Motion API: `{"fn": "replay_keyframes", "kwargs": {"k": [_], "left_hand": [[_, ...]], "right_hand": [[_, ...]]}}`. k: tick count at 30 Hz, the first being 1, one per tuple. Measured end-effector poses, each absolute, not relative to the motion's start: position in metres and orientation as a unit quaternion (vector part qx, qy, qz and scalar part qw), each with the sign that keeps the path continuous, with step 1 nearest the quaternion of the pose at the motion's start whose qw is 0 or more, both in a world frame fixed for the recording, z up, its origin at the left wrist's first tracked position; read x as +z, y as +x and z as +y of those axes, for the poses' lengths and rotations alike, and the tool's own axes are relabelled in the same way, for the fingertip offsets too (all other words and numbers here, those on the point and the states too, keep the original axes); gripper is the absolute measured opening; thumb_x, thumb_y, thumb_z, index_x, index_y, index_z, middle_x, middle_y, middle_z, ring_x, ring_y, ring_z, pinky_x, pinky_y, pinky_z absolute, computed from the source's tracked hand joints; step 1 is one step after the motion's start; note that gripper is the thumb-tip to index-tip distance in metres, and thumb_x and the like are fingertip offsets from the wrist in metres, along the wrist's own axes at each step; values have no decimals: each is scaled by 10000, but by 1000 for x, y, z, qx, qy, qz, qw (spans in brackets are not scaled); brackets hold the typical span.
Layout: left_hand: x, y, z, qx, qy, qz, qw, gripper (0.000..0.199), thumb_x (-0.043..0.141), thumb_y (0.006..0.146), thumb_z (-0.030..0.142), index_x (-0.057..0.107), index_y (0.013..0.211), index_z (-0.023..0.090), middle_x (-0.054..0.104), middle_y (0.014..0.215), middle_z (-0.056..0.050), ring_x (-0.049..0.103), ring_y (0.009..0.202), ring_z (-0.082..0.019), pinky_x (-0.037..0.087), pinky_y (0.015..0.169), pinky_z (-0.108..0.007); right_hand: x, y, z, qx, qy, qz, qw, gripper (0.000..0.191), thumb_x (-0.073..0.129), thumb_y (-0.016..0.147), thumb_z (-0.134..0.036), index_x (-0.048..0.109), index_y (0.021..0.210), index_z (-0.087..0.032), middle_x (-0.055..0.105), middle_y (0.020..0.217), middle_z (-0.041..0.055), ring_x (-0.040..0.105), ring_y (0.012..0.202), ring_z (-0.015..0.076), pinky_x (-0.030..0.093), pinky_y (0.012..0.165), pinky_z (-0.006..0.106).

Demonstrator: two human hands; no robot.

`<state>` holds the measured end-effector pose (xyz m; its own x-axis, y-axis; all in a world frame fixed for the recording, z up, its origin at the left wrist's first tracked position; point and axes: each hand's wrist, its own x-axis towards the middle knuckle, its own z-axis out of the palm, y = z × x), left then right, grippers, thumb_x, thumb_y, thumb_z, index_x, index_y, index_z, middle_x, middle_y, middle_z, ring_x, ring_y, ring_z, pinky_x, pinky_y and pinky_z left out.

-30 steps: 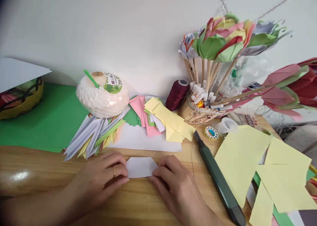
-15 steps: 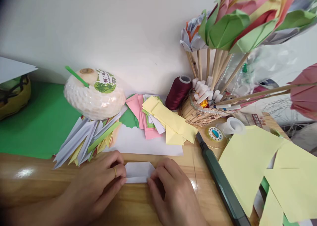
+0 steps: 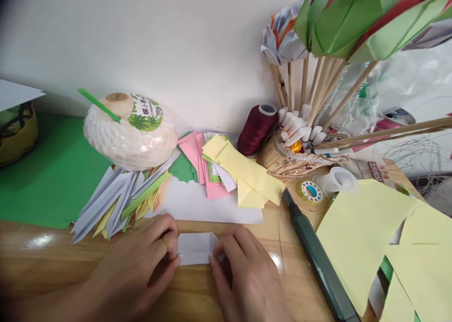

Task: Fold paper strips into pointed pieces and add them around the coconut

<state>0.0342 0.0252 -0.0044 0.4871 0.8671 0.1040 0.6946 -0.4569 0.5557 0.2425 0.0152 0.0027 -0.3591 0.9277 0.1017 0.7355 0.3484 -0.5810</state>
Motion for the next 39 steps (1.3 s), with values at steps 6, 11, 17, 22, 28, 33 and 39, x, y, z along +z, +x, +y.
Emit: {"fn": "replay_keyframes", "kwargs": {"k": [6,11,17,22,28,33,39], "left_hand": [[-4,35,24,185,830,472,234,171,347,837,149,436,698,195,478,813,-34,492,696,-178,375,567,-289],[1,36,27,171,832,486,205,158,334,830,139,437,723,194,486,804,-26,482,576,-147,348,508,-276],[-1,34,29,151,860,458,167,95,450,819,149,511,771,205,511,777,3,503,622,-149,319,512,-244],[-3,26,29,157,865,457,134,205,568,877,306,518,714,192,515,685,27,501,610,-138,355,540,-238],[-1,8,32,175,957,231,-9,201,416,943,111,574,1047,178,601,822,-7,490,750,-186,363,684,-326],[11,-2,39,157,967,197,26,238,368,956,91,597,1006,132,594,783,-18,478,727,-178,355,673,-335],[12,-2,44,188,963,191,16,255,373,958,114,621,906,144,601,748,-21,475,687,-172,359,621,-320]], "right_hand": [[6,245,20,245,-484,-813,211,175,409,875,-110,502,777,-222,545,784,21,558,666,145,468,557,245],[9,249,21,263,-461,-822,206,220,404,888,-100,579,857,-230,555,841,28,566,726,140,469,606,244],[15,265,28,231,-387,-877,166,297,403,911,-104,625,1038,-256,581,861,33,560,749,149,453,619,257],[21,278,36,164,-287,-937,115,375,359,917,-96,594,1184,-217,620,913,79,529,780,196,446,656,339],[26,280,37,189,-284,-935,95,392,428,871,-60,593,1193,-210,627,990,85,535,840,213,446,710,371],[28,283,39,198,-290,-931,97,357,451,868,-68,614,1150,-212,632,976,82,548,855,208,450,722,361],[36,274,33,237,-280,-921,128,294,425,860,-62,659,954,-213,635,979,70,558,884,206,444,736,354]]}}
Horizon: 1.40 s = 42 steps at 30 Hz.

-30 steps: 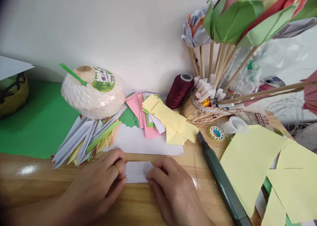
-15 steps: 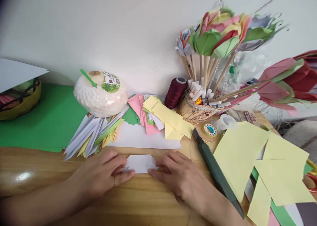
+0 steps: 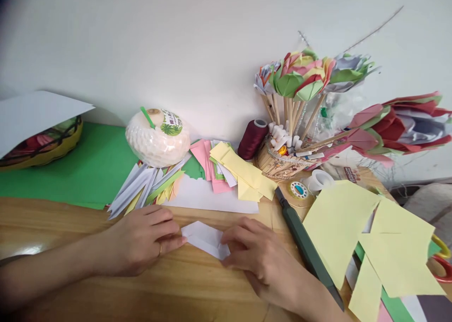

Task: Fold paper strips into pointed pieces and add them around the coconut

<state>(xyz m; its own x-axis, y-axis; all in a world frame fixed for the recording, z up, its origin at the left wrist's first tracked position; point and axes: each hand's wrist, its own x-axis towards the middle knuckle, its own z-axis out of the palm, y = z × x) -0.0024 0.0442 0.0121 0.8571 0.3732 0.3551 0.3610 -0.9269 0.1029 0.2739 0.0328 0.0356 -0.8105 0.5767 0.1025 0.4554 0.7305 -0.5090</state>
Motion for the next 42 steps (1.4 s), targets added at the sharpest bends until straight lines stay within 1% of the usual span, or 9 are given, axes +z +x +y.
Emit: {"fn": "replay_keyframes", "kwargs": {"k": [3,7,10,14,18,23,30,36,42], "left_hand": [[6,0,44,199,956,213,-38,211,409,953,123,619,946,130,624,789,-36,498,707,-176,381,626,-315],[2,2,42,166,960,223,-43,232,392,958,138,599,1062,125,654,901,-60,539,766,-188,422,661,-324],[2,4,42,171,967,187,-23,264,360,975,139,591,1103,145,652,1079,-54,558,872,-183,444,743,-333],[3,6,42,171,972,158,-25,294,340,985,141,576,1161,156,605,1226,-40,542,1009,-190,439,854,-352],[3,8,42,163,971,167,-52,263,388,975,155,583,1151,150,616,1195,-58,561,991,-197,460,850,-363],[6,10,36,265,946,176,-71,225,436,935,105,613,1073,118,683,990,-54,596,866,-175,501,755,-323],[5,16,32,282,933,211,-75,201,537,906,274,634,997,123,685,913,-40,603,784,-187,498,668,-321],[0,14,35,284,927,220,-105,91,550,890,112,641,885,111,682,802,-44,605,743,-181,497,653,-314],[-3,10,38,273,937,195,-100,206,435,933,78,641,936,76,690,961,-89,608,845,-209,511,696,-338]], "right_hand": [[43,261,22,328,-244,-905,115,270,413,818,-42,607,737,-211,658,913,29,575,853,184,444,745,328],[43,257,16,395,-239,-865,198,301,361,831,-38,601,840,-220,683,822,12,615,757,148,470,680,268],[33,263,21,281,-403,-830,262,258,386,893,-112,600,998,-212,658,966,65,614,885,184,496,742,307],[17,256,24,253,-475,-815,214,269,545,878,-216,579,1145,-218,633,1041,76,603,940,206,506,798,341],[12,239,18,308,-459,-807,209,279,518,871,-141,596,1117,-248,634,939,30,608,837,165,504,729,288],[11,235,18,332,-509,-732,308,178,491,881,-151,655,852,-216,584,751,-1,552,622,120,454,544,219],[6,238,17,311,-479,-751,331,355,481,912,-185,528,1263,-201,583,1004,62,608,876,149,527,756,253],[3,241,7,163,-450,-840,256,307,427,912,-114,577,1169,-187,605,950,72,600,832,177,532,689,298],[7,243,11,83,-453,-862,213,275,463,887,-128,582,1133,-158,596,905,84,578,804,209,525,649,350]]}}
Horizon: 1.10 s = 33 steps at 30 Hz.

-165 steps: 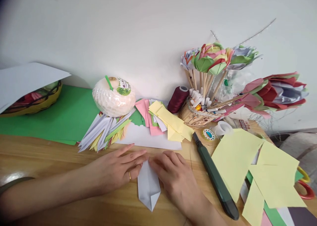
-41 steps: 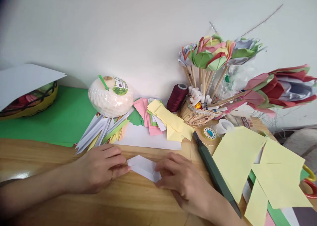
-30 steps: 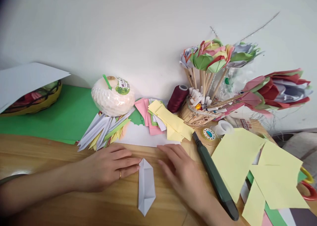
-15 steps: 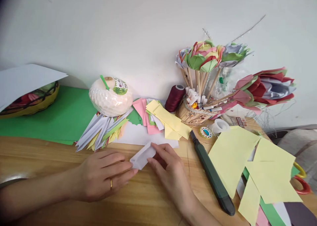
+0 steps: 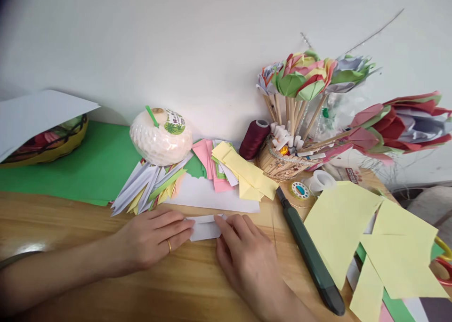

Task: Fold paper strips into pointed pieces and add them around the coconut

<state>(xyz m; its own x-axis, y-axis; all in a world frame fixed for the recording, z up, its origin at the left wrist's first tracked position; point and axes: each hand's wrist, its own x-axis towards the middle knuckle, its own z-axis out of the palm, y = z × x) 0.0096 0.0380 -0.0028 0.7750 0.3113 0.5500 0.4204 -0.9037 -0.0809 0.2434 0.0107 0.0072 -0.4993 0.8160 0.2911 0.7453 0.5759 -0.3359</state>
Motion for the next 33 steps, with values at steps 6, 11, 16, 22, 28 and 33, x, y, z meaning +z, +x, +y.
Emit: {"fn": "replay_keyframes", "kwargs": {"k": [6,11,16,22,28,33], "left_hand": [[1,7,44,-278,-930,-218,101,146,507,916,96,631,839,106,684,869,-56,610,842,-193,513,702,-321],[6,6,47,-263,-941,-196,86,117,522,915,113,627,868,93,666,784,-51,618,818,-189,521,707,-307],[3,4,52,-246,-949,-183,74,88,537,904,115,622,885,96,663,802,-47,610,813,-191,523,719,-315],[0,7,50,-205,-950,-229,50,239,490,923,207,573,1076,44,632,866,-82,576,802,-211,520,654,-334],[-1,11,45,-194,-947,-254,27,163,474,919,182,613,893,101,590,807,-45,546,767,-201,487,601,-325],[-3,10,45,-242,-937,-251,-3,206,461,934,166,620,814,113,605,788,-38,550,749,-176,485,601,-297]], "right_hand": [[11,245,14,79,-419,-884,195,193,495,887,-160,625,1029,-171,599,962,92,563,880,218,506,720,366],[12,249,17,42,-376,-908,182,178,483,916,-172,611,1037,-147,649,876,76,588,791,201,495,688,353],[16,251,18,52,-357,-914,185,190,435,929,-130,620,922,-169,669,866,63,597,780,188,487,687,342],[13,249,19,61,-385,-899,198,186,439,902,-92,608,952,-153,645,846,68,580,760,187,492,644,322],[15,245,16,60,-403,-895,182,174,466,903,-152,631,953,-170,631,830,67,581,772,200,498,655,332],[17,245,15,56,-392,-898,193,193,450,933,-176,641,956,-171,633,803,66,583,737,192,493,634,332]]}}
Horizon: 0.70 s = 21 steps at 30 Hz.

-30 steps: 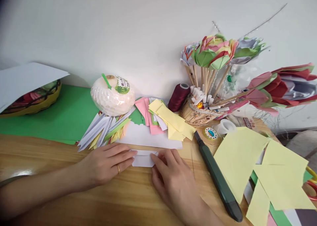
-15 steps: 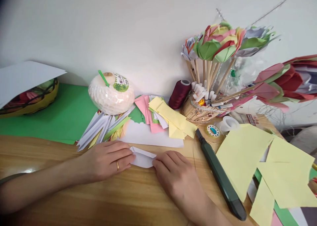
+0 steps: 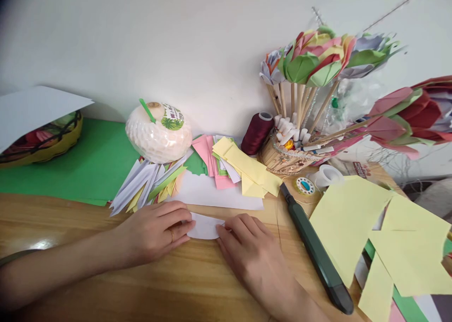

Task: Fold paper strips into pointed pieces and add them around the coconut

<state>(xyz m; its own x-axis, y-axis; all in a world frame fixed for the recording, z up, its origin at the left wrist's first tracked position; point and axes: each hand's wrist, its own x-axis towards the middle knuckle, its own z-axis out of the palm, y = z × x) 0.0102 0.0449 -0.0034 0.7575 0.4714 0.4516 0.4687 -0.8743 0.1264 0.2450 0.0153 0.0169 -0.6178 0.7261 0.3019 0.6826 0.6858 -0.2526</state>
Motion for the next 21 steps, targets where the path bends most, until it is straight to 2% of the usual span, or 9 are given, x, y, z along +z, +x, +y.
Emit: {"fn": "replay_keyframes", "kwargs": {"k": [6,12,16,21], "left_hand": [[-2,6,53,286,913,264,122,187,502,932,202,662,853,144,646,823,-42,557,823,-168,519,704,-282],[-4,5,53,313,880,305,187,104,611,851,144,651,760,174,681,808,-12,544,1008,-220,517,823,-335],[-3,6,51,306,870,329,204,97,661,798,130,642,716,177,685,812,-19,540,1037,-228,519,830,-349],[-2,9,50,299,854,349,242,107,598,846,139,644,760,183,674,809,-18,544,1003,-209,510,851,-363]], "right_hand": [[12,248,18,96,-407,-884,207,168,468,929,-194,627,981,-179,629,832,66,587,744,178,494,624,300],[14,245,17,112,-426,-876,198,194,446,939,-200,608,834,-187,606,774,44,572,705,171,471,599,289],[15,242,16,123,-442,-866,199,189,458,933,-213,600,809,-198,595,766,39,567,698,167,458,601,282],[13,240,16,138,-461,-850,217,222,442,938,-217,589,772,-209,590,746,38,561,686,168,448,591,278]]}}
